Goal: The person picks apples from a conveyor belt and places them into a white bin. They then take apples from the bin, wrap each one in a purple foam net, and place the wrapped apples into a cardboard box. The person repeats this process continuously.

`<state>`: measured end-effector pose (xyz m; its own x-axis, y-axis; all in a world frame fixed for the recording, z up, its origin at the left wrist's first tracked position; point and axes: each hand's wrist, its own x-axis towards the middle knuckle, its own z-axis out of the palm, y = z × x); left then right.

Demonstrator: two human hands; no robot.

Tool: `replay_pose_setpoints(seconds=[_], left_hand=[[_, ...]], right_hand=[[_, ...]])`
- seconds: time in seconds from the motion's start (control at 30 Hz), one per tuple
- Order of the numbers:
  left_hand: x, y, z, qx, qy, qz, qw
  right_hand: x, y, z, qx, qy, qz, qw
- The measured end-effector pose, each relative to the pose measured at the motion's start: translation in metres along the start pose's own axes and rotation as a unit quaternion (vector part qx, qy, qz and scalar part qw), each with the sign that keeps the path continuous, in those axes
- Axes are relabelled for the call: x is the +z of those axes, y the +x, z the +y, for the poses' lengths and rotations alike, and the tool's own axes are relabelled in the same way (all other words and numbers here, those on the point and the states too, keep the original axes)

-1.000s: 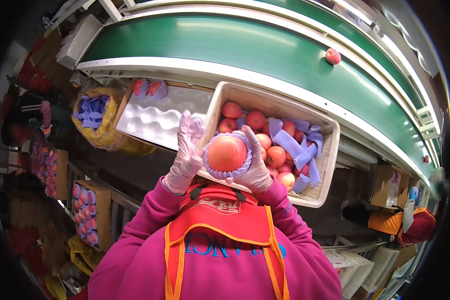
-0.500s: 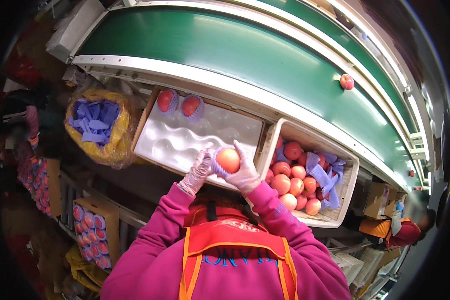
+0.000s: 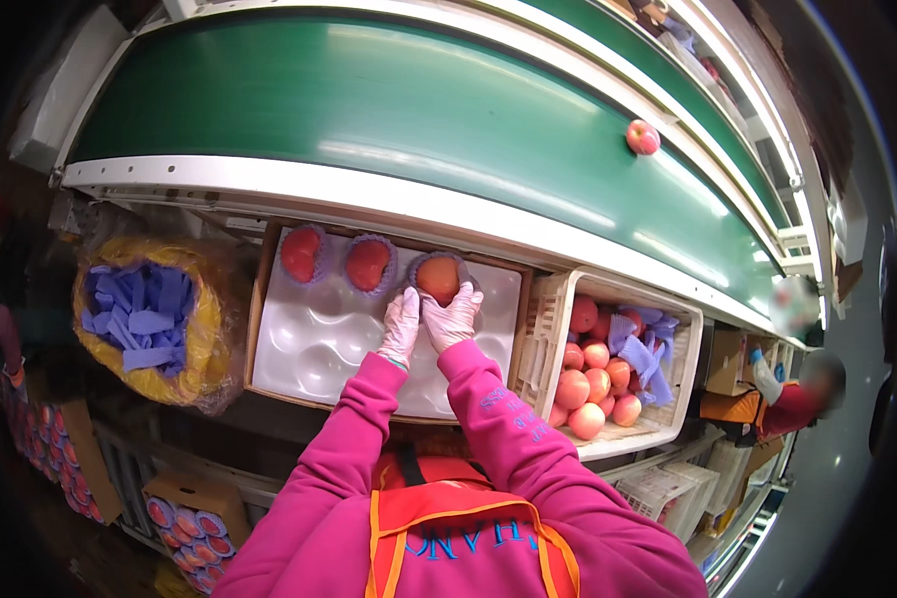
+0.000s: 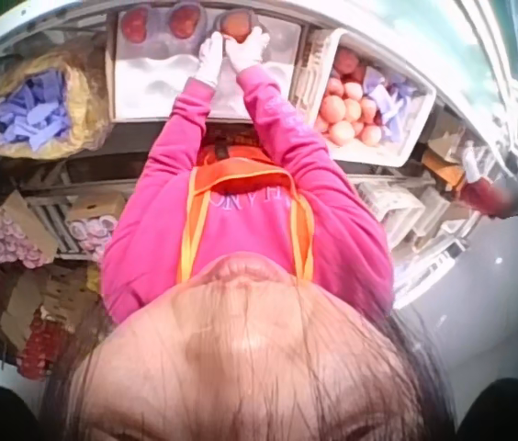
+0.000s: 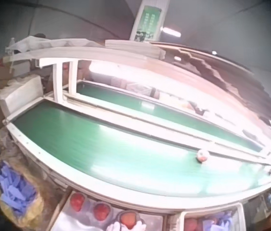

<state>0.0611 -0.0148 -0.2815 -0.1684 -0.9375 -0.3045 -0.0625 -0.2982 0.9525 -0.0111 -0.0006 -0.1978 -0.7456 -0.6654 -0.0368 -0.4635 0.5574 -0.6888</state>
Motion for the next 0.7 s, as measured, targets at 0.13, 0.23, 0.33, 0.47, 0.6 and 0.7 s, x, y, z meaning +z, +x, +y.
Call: replay_pose_setpoints(seconds=[0.13, 0.23, 0.33, 0.47, 0.6, 0.7], left_hand=[[0.003, 0.013, 0.009, -0.073, -0.009, -0.074, 0.995], [0.007, 0.017, 0.017, -0.01, 0.038, -0.016, 0.999], [-0.019, 0.009, 0.016, -0.018, 0.14, -0.067, 0.988], [-0.03, -0.041, 0.04, -0.023, -0.02, -0.058, 0.998], [-0.064, -0.087, 0.05, -0.184, 0.003, -0.29, 0.939], [-0.089, -0.125, 0.059, -0.22, -0.052, -0.26, 0.939]], right_hand=[[0.018, -0.012, 0.032, -0.099, 0.029, 0.069, 0.992], [0.011, 0.005, 0.046, -0.145, 0.086, 0.028, 0.985], [-0.048, 0.019, 0.019, -0.16, 0.042, -0.056, 0.985], [-0.147, 0.094, 0.011, -0.244, 0.041, 0.01, 0.969], [-0.199, 0.226, 0.031, -0.11, 0.163, 0.147, 0.969], [-0.189, 0.289, -0.035, -0.159, -0.018, 0.16, 0.974]])
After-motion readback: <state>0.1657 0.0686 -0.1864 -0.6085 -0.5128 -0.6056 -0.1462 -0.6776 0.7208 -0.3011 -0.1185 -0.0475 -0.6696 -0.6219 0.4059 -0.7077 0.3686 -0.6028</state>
